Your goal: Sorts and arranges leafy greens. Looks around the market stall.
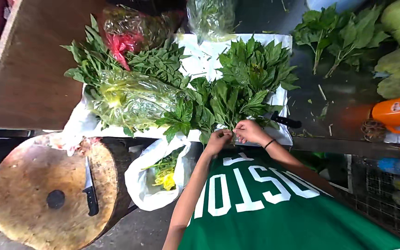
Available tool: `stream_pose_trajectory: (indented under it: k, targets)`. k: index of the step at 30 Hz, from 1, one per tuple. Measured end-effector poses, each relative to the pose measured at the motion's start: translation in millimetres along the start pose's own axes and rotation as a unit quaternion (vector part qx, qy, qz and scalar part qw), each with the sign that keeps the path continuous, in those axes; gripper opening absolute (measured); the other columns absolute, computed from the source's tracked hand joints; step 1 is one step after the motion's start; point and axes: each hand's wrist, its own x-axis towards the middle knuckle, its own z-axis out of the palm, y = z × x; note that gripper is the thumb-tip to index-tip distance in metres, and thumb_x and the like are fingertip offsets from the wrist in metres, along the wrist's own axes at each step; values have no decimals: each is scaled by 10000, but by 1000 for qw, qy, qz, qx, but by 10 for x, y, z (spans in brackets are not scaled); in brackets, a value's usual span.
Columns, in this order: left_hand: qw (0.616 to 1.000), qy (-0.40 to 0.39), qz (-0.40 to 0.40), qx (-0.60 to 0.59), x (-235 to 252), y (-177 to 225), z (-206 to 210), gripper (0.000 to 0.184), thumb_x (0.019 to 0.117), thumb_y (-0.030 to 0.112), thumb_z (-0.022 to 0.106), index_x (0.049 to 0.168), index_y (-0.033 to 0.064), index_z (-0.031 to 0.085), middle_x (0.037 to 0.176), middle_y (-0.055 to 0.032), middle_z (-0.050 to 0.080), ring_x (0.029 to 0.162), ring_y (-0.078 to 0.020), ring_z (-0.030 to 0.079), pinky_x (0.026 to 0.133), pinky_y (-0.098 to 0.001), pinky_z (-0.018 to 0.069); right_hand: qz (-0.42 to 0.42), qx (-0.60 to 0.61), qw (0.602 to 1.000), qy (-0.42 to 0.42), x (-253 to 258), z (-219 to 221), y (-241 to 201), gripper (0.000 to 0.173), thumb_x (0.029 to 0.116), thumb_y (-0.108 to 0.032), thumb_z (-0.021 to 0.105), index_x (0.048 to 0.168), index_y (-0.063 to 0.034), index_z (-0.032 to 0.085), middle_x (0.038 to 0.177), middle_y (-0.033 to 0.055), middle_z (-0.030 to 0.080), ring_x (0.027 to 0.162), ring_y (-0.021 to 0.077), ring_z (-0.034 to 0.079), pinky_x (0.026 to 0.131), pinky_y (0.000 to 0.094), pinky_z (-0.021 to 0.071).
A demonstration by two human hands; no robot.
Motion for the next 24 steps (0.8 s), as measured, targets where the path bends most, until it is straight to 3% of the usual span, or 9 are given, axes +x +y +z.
stream_pose_trajectory:
  k: [2,5,7,11,14,16,18,21,24]
  targets:
    - [999,2,-13,-45,46,36,40,217,1046,159,589,1162,-16,641,975,-115,692,828,-188,683,777,-373,601,-12,20,1000,-8,29,-37,79,249,1029,-244,645,1153,-28,646,936,135,720,706,219,713,643,386,622]
    - [1000,-3,23,-2,99,44,37,196,1015,140,641,1138,-12,630,896,-96,694,763,-169,685,739,-355,606,-34,46,998,15,25,-26,129,258,994,-190,695,1184,-37,610,962,138,694,693,225,692,617,388,613]
    - [999,-11,41,10,60,75,33,182,992,110,667,1130,-2,624,893,-87,695,750,-166,685,722,-351,607,-35,64,997,11,-55,-44,111,288,1002,-173,683,1241,-46,584,998,136,682,707,221,684,627,381,606]
    - [996,-1,49,-76,-70,249,61,163,974,42,663,1104,-39,607,936,-139,693,786,-225,700,754,-392,622,-103,160,981,45,-96,-170,143,231,994,-139,671,1201,-36,658,916,110,701,671,188,654,601,340,584]
    - [987,14,53,-150,-186,435,79,150,982,-1,630,1109,-72,594,959,-163,697,809,-239,716,773,-401,634,-186,221,954,79,-232,-387,4,249,998,-123,632,1232,-46,660,977,98,703,745,181,649,666,342,577]
    - [985,18,71,-159,-200,451,72,140,982,-3,624,1109,-52,596,980,-152,690,805,-230,706,756,-396,629,-222,257,937,80,-345,-483,-105,251,1009,-103,589,1250,-44,628,992,100,687,803,195,669,735,372,602]
    - [983,18,86,-162,-182,414,68,153,984,15,631,1130,-21,602,1010,-139,682,819,-224,698,752,-400,627,-237,301,922,62,-433,-497,-194,249,1026,-101,530,1266,-50,579,994,118,674,815,220,684,730,397,615]
    - [980,31,99,-169,-130,449,80,174,991,31,629,1158,-4,596,1011,-126,688,832,-223,700,741,-395,623,-196,321,925,41,-407,-412,-317,253,1049,-136,489,1281,-69,563,949,83,647,725,172,649,643,338,596]
    - [981,53,109,-152,-91,460,96,187,987,50,647,1166,7,615,1054,-121,683,841,-207,689,729,-379,616,-119,263,957,27,-253,-219,-301,256,1073,-221,508,1230,-49,614,832,44,589,619,117,536,577,277,505]
